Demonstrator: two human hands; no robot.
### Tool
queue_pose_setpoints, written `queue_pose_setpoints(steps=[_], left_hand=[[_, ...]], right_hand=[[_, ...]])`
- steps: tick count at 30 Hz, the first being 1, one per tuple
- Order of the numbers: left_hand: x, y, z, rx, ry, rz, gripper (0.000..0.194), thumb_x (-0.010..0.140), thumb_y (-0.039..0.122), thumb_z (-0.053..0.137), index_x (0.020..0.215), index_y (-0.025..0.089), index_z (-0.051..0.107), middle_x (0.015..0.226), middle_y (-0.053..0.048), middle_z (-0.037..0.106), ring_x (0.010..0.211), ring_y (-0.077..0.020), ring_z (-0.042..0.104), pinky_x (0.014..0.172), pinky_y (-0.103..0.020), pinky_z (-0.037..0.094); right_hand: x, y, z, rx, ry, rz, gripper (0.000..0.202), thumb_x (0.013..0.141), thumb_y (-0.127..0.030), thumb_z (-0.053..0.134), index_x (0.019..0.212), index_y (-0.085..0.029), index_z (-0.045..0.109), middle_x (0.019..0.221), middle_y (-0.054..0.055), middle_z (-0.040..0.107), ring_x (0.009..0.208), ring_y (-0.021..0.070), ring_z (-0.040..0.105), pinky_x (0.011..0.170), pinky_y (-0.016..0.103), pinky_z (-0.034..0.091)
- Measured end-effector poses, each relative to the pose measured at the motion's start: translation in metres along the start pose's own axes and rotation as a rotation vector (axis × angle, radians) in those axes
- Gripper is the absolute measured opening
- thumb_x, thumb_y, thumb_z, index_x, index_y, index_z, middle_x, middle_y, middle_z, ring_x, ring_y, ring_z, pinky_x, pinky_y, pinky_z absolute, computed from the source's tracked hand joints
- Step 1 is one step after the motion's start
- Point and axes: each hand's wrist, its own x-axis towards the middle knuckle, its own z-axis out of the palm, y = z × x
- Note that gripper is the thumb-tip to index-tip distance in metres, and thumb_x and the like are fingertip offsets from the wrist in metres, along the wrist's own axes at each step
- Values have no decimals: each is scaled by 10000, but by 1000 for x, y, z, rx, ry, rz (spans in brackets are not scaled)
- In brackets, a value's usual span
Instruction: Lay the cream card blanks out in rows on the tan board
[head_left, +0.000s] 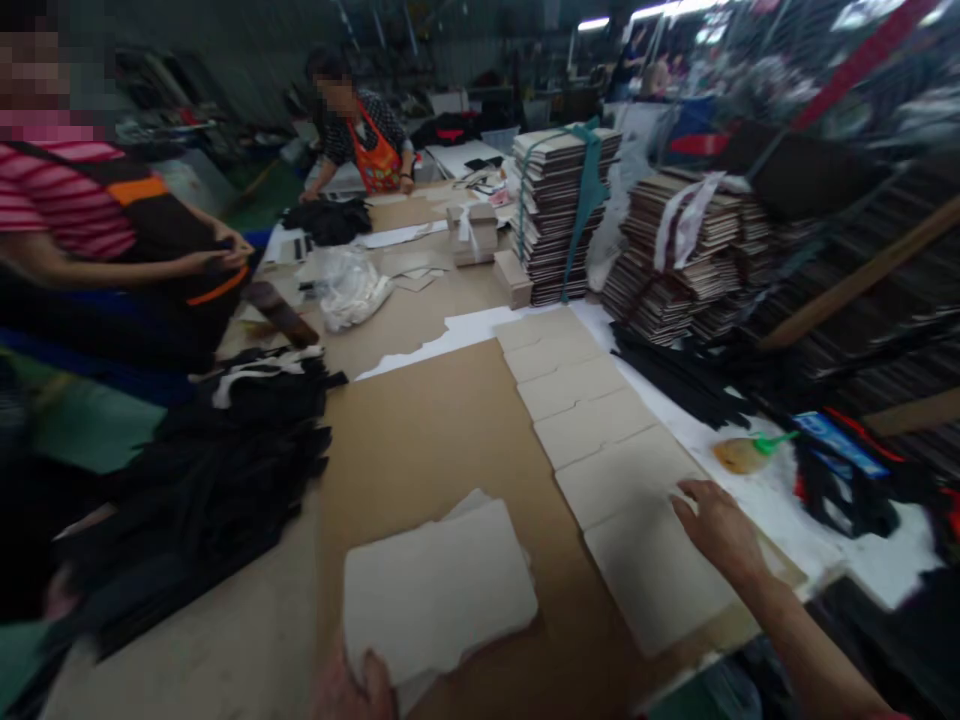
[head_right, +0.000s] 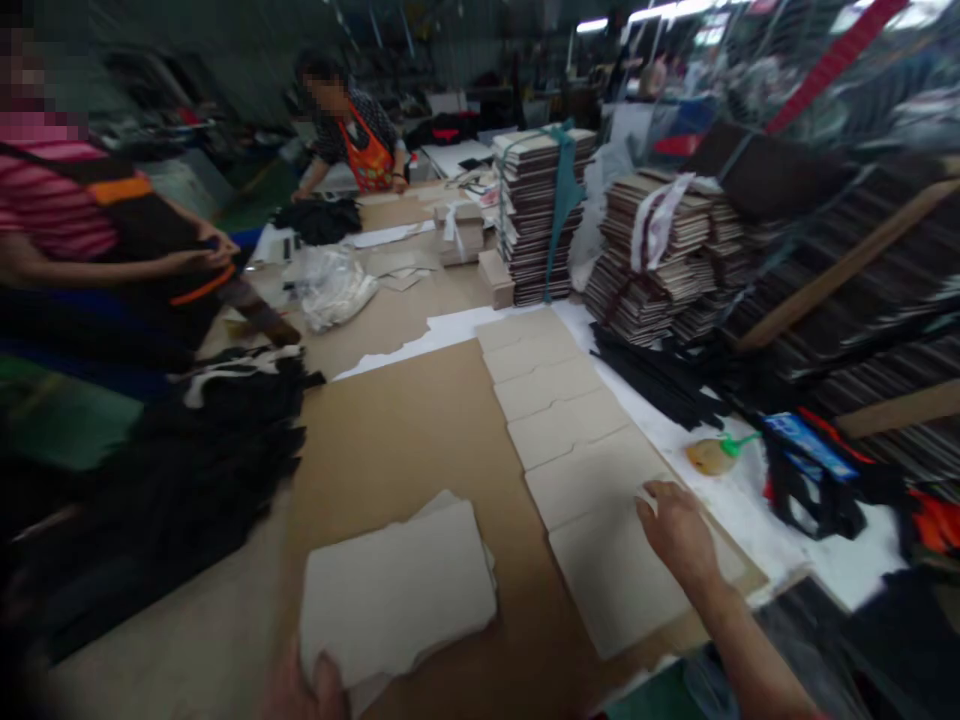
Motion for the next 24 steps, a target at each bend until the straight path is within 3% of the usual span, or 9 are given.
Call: queue_pose_setpoints(steps=[4,6,9,14,19,22,24], left_hand=[[-10,-7,3,99,18,28,590,899,405,336,1366,65,462,1185,-219,636,1159,-356,577,1010,-510,453],[-12,-9,5,113,29,27,576,917,395,332,1367,57,456,1201,-219,627,1143,-343,583,994,-496,461],[-15,-12,7,83,55,57,561,927,380,346,1363,45,460,1236,-220,612,1136,-329,581,983,-479,467],[-19,-16,6,23,108,105,505,944,334,382,1348,46,472,1235,-204,611,1152,-304,562,991,-444,462],[-17,-18,3,-85,125,114,464,941,323,401,1327,80,485,1215,-188,615,1140,-301,562,986,-450,460],[-14,-19,-3,-147,70,65,467,929,329,398,1307,73,502,1215,-190,606,1156,-305,553,1002,-448,447],[-9,-19,-11,-173,-26,8,497,911,334,410,1307,46,496,1234,-206,589,1185,-310,537,1021,-437,430]], right_hand=[[-51,-100,56,342,-179,-200,371,853,-427,471,1087,-179,617,1048,123,671,940,255,641,866,383,509],[-72,-146,79,429,-273,-275,400,861,-433,477,1144,-184,612,1124,114,662,1011,248,631,916,373,498],[-85,-193,105,435,-275,-245,484,874,-453,444,1225,-150,581,1216,144,632,1119,265,594,1000,385,452],[-88,-221,122,310,-232,-172,546,829,-498,493,1188,-104,611,1152,196,643,1122,337,579,1015,464,420],[-92,-231,120,235,-235,-126,510,793,-510,554,1141,-148,645,1116,157,666,1102,310,600,1002,413,435],[-96,-239,119,220,-248,-71,572,785,-510,569,1208,-129,608,1179,171,653,1135,315,589,1013,423,429],[-97,-244,118,227,-272,-25,615,768,-529,587,1228,-121,592,1188,180,656,1127,322,600,990,433,447]])
